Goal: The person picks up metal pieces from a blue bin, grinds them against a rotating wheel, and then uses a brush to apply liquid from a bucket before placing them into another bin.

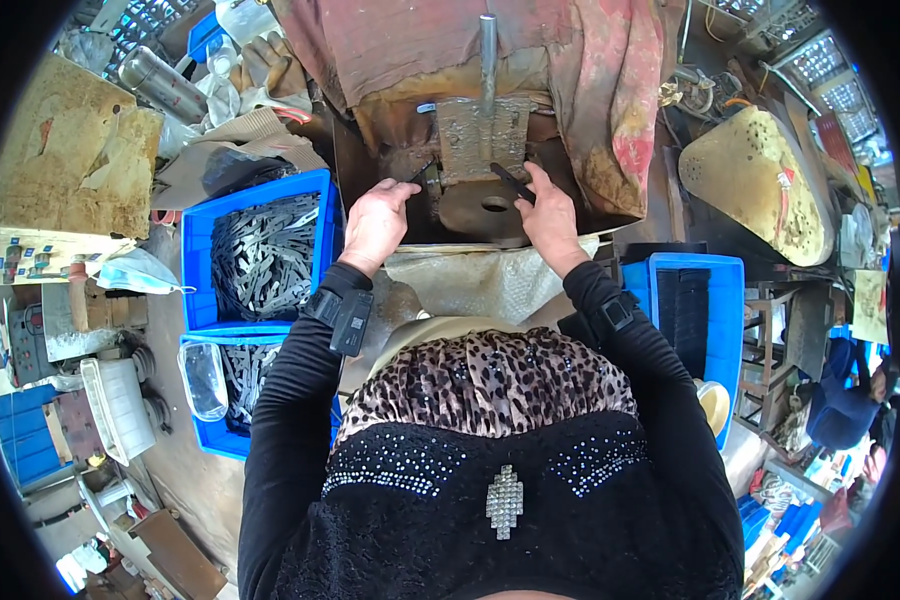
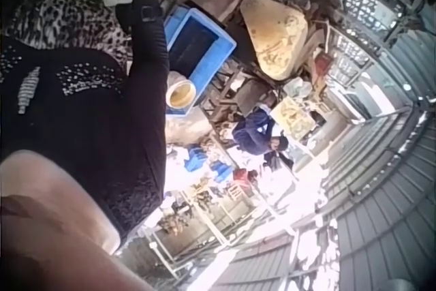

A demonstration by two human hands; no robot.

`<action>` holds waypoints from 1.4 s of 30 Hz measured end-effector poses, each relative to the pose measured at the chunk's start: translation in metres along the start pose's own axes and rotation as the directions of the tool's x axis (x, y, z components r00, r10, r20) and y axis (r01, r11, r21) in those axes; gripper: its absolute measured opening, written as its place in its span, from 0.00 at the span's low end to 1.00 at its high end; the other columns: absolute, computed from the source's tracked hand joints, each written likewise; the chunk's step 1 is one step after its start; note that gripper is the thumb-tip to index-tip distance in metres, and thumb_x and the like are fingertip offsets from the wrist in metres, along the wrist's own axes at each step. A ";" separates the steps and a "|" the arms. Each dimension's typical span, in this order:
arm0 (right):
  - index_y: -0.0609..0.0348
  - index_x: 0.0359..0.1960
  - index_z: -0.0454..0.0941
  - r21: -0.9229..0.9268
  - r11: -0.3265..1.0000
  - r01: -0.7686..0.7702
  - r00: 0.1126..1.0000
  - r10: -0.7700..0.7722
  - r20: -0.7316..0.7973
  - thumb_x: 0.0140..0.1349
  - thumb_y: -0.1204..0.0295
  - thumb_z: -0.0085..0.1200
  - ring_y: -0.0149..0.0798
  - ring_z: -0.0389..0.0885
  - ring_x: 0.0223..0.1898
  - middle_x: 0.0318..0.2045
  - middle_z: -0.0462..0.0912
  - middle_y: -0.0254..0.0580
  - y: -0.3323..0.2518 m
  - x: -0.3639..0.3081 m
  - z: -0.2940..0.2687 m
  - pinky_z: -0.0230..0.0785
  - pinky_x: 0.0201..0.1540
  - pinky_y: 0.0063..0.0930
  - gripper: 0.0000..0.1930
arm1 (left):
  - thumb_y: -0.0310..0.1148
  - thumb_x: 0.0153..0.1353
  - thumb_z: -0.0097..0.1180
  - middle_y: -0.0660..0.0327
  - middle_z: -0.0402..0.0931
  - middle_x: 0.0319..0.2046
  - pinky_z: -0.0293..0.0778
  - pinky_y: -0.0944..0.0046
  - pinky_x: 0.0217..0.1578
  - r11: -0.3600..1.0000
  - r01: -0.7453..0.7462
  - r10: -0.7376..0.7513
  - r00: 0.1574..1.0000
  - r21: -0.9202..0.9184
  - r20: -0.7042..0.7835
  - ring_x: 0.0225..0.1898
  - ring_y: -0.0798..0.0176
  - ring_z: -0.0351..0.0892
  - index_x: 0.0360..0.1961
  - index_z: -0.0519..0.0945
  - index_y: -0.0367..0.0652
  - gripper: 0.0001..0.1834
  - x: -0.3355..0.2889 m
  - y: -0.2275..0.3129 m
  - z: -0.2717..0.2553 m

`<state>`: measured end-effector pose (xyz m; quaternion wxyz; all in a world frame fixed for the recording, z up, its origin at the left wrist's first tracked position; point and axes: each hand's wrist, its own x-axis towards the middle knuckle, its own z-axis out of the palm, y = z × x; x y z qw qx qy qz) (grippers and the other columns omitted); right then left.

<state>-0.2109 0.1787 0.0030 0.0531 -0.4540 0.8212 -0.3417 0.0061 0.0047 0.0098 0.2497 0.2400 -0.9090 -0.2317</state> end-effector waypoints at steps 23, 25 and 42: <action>0.52 0.49 0.81 -0.213 0.962 0.171 0.941 -0.224 -0.254 0.61 0.47 0.57 0.50 0.84 0.40 0.36 0.85 0.49 -0.122 0.185 -0.055 0.73 0.43 0.40 0.24 | 0.20 0.53 0.51 0.52 0.76 0.29 0.75 0.52 0.35 0.999 0.042 -0.040 0.996 0.029 -0.078 0.34 0.44 0.78 0.37 0.84 0.44 0.13 -0.002 0.003 -0.002; 0.49 0.45 0.81 -0.311 0.935 0.170 0.950 -0.239 -0.199 0.62 0.46 0.54 0.52 0.83 0.39 0.33 0.85 0.47 -0.121 0.190 -0.055 0.74 0.42 0.43 0.22 | 0.20 0.49 0.52 0.52 0.77 0.31 0.76 0.53 0.36 0.998 0.057 -0.055 0.997 0.039 -0.062 0.34 0.45 0.79 0.37 0.84 0.44 0.15 -0.003 0.006 -0.002; 0.48 0.38 0.81 -0.393 0.903 0.175 0.950 -0.260 -0.174 0.64 0.49 0.51 0.55 0.83 0.36 0.29 0.84 0.48 -0.113 0.205 -0.045 0.74 0.39 0.48 0.18 | 0.21 0.49 0.52 0.52 0.77 0.30 0.77 0.53 0.35 0.997 0.067 -0.065 0.997 0.039 -0.044 0.33 0.45 0.79 0.37 0.84 0.44 0.14 -0.003 0.004 -0.002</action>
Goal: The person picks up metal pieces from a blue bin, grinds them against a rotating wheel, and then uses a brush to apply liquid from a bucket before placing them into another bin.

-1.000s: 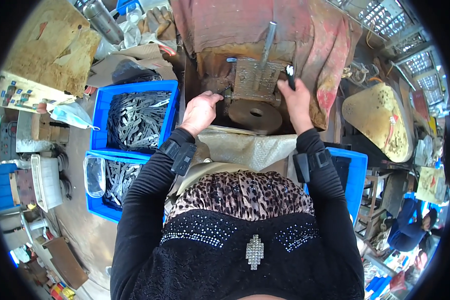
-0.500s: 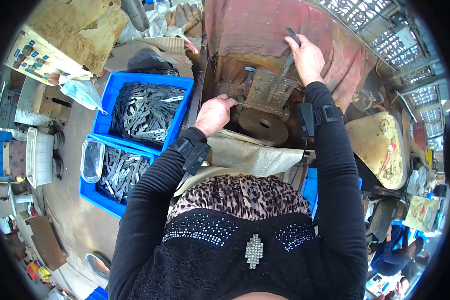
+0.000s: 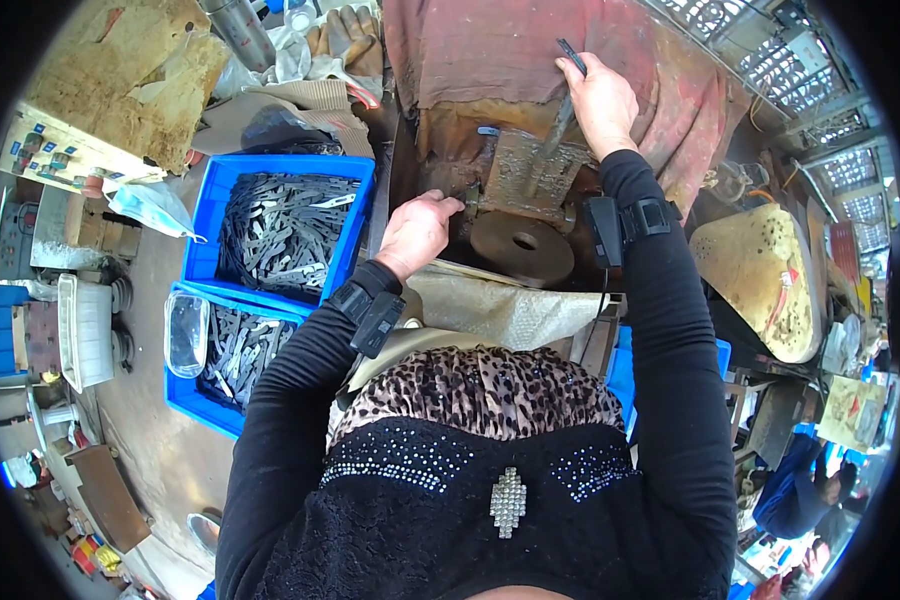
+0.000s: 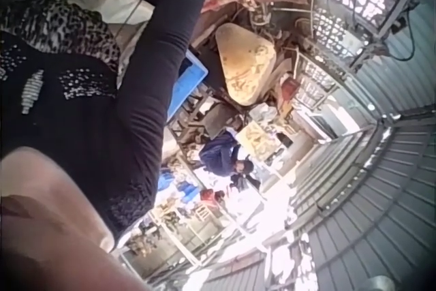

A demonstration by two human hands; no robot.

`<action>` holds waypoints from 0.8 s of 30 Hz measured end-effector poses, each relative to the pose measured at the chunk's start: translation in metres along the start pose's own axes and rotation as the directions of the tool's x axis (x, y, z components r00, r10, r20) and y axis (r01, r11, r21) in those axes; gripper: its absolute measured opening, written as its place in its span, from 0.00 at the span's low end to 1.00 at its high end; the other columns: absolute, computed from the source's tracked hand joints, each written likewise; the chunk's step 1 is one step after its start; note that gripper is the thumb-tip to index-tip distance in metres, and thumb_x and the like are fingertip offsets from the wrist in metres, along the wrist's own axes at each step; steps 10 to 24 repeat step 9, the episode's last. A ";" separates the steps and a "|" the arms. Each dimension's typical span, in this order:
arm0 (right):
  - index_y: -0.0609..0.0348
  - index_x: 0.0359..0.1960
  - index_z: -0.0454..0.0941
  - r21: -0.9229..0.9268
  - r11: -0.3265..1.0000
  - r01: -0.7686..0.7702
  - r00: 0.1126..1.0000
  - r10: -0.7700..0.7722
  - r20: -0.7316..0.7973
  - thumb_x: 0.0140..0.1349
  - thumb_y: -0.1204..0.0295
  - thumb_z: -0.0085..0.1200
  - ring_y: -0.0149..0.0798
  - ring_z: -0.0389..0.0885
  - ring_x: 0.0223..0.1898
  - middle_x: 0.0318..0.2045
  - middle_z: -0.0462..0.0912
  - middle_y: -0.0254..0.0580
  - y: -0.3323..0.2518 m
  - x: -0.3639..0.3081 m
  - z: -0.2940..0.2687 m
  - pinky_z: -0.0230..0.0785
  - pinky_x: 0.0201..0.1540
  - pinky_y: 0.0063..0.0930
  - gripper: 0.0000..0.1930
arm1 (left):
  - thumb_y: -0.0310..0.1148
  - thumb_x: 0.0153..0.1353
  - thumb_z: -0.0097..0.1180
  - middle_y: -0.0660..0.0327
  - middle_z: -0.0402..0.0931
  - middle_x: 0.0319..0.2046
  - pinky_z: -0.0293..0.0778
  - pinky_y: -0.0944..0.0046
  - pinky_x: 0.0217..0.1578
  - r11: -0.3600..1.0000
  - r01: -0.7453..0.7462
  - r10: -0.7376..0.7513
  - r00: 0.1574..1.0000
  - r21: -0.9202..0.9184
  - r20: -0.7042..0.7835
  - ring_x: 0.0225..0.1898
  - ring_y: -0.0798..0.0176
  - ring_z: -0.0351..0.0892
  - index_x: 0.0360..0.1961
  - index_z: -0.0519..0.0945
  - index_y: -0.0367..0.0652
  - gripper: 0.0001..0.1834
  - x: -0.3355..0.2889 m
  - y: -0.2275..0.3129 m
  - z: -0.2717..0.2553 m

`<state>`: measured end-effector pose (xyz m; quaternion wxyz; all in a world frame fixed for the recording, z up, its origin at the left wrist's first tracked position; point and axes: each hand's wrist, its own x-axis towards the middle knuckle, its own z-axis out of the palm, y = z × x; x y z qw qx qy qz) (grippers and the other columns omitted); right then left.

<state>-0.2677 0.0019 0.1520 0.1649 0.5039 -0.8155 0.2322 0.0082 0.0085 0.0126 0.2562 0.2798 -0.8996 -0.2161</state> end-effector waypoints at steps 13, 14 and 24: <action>0.48 0.45 0.80 -0.002 0.999 -0.041 0.996 0.041 0.076 0.64 0.44 0.50 0.56 0.82 0.41 0.34 0.85 0.51 0.000 0.001 -0.001 0.73 0.43 0.47 0.23 | 0.21 0.54 0.53 0.53 0.77 0.29 0.76 0.53 0.34 1.000 -0.004 0.004 1.000 0.016 0.023 0.34 0.45 0.79 0.37 0.84 0.44 0.12 -0.001 -0.002 0.002; 0.48 0.45 0.80 -0.002 0.999 -0.041 0.996 0.041 0.076 0.64 0.44 0.50 0.56 0.82 0.41 0.34 0.85 0.51 0.000 0.001 -0.001 0.73 0.43 0.47 0.23 | 0.21 0.54 0.53 0.53 0.77 0.29 0.76 0.53 0.34 1.000 -0.004 0.004 1.000 0.016 0.023 0.34 0.45 0.79 0.37 0.84 0.44 0.12 -0.001 -0.002 0.002; 0.48 0.45 0.80 -0.002 0.999 -0.041 0.996 0.041 0.076 0.64 0.44 0.50 0.56 0.82 0.41 0.34 0.85 0.51 0.000 0.001 -0.001 0.73 0.43 0.47 0.23 | 0.21 0.54 0.53 0.53 0.77 0.29 0.76 0.53 0.34 1.000 -0.004 0.004 1.000 0.016 0.023 0.34 0.45 0.79 0.37 0.84 0.44 0.12 -0.001 -0.002 0.002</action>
